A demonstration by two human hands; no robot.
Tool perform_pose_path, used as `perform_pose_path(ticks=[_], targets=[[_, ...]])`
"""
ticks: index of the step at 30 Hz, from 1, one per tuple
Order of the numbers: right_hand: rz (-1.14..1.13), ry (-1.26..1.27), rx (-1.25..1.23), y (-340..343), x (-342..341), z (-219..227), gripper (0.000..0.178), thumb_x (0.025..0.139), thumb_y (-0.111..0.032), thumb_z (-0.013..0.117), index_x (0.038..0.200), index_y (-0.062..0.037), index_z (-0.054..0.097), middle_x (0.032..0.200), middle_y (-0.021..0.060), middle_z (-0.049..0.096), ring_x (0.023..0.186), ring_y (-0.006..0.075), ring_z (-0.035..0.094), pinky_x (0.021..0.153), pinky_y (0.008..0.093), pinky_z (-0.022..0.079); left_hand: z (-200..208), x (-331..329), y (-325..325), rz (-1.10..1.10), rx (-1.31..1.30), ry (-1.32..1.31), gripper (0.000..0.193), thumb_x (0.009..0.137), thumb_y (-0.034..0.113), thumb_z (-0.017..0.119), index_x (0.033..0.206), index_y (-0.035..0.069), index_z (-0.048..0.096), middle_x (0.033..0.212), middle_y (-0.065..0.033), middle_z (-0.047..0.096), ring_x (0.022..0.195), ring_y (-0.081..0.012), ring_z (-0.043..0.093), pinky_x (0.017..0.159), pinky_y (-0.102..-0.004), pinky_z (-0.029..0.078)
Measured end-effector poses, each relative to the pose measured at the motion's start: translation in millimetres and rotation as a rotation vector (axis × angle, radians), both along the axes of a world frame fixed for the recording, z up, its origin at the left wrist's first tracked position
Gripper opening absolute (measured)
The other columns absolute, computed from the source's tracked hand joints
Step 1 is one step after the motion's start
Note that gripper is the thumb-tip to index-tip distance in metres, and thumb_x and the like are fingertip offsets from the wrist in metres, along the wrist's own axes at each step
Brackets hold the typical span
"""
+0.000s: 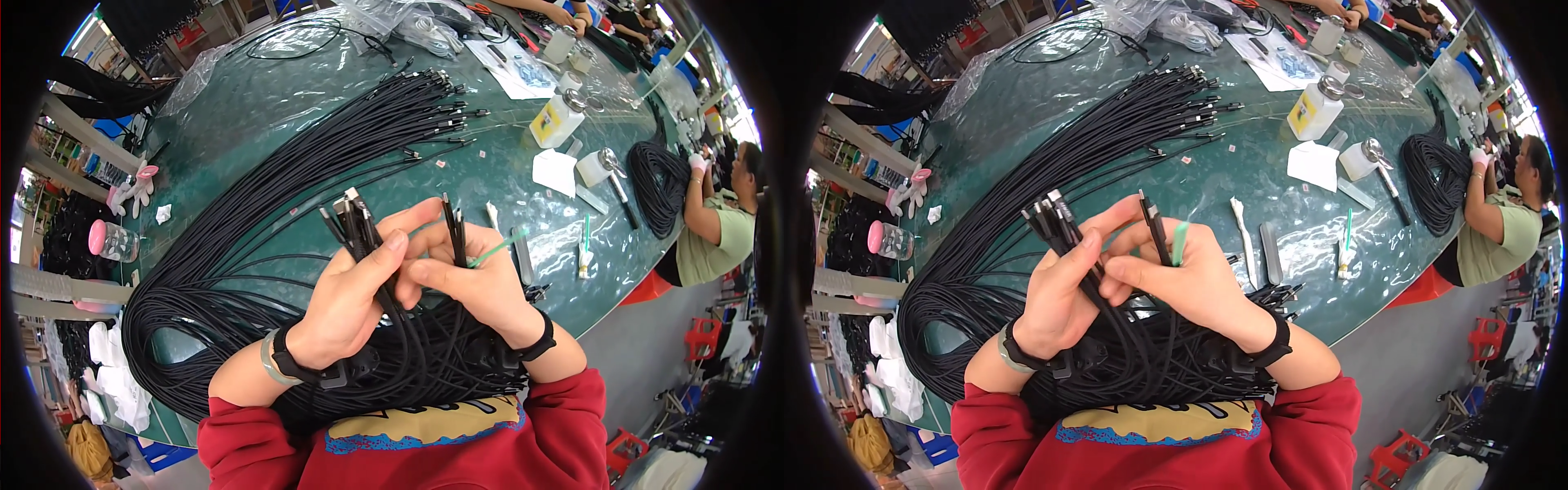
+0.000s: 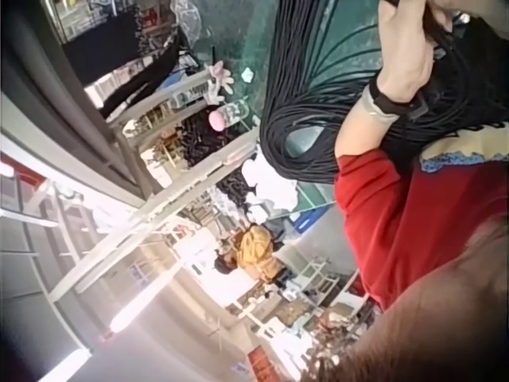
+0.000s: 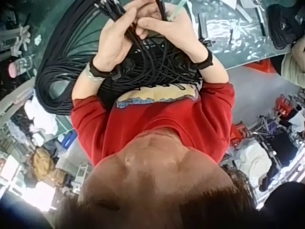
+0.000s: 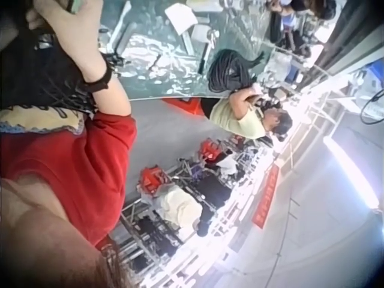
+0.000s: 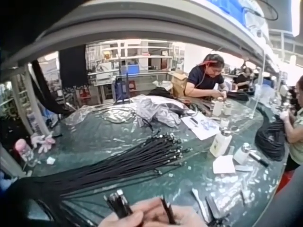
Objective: The person picks up a bundle of cables and wipes each connector one at a time with a cloth-wrapped tool. After cleaning a connector, they move it aside to reach the next one in the bundle.
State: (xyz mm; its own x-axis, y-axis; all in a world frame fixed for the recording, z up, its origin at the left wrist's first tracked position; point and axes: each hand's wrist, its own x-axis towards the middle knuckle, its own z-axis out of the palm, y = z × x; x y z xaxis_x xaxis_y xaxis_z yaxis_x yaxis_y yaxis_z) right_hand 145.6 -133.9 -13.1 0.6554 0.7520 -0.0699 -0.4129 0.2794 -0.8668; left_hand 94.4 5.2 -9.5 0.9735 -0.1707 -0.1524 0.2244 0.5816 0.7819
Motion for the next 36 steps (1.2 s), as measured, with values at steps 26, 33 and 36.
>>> perform_pose_path(ticks=[26,33,36], targets=[[0.06,0.016,-0.142,-9.4,4.6,-8.1,0.011,0.072,-0.006,0.065,0.077,0.0005,0.059,0.06,-0.0024,0.051,0.048,0.0025,0.04,0.042,0.0174,0.025,3.1,-1.2,6.1,0.089,0.023,0.055,0.031,0.079,0.001,0.055,0.109,0.001,0.047,0.078,-0.007,0.059,0.045,-0.0011,0.035,0.037,-0.0148,0.022],[0.009,0.001,-0.111,-9.6,2.3,-17.7,0.012,0.07,-0.005,0.066,0.075,-0.0027,0.056,0.063,-0.0032,0.052,0.052,0.0026,0.043,0.045,0.0166,0.028,-2.5,-2.6,6.5,0.068,0.051,0.051,0.024,0.08,0.003,0.054,0.103,0.001,0.049,0.08,-0.0102,0.06,0.041,-0.0011,0.031,0.036,-0.016,0.021],[0.039,0.042,-0.12,-9.8,2.0,-12.8,0.013,0.07,-0.004,0.066,0.075,-0.0036,0.055,0.065,-0.0031,0.052,0.055,0.003,0.045,0.047,0.0166,0.032,-4.4,-2.8,8.1,0.053,0.053,0.039,0.024,0.081,0.007,0.054,0.105,0.001,0.049,0.077,-0.0074,0.06,0.046,0.0,0.035,0.038,-0.0156,0.023]])
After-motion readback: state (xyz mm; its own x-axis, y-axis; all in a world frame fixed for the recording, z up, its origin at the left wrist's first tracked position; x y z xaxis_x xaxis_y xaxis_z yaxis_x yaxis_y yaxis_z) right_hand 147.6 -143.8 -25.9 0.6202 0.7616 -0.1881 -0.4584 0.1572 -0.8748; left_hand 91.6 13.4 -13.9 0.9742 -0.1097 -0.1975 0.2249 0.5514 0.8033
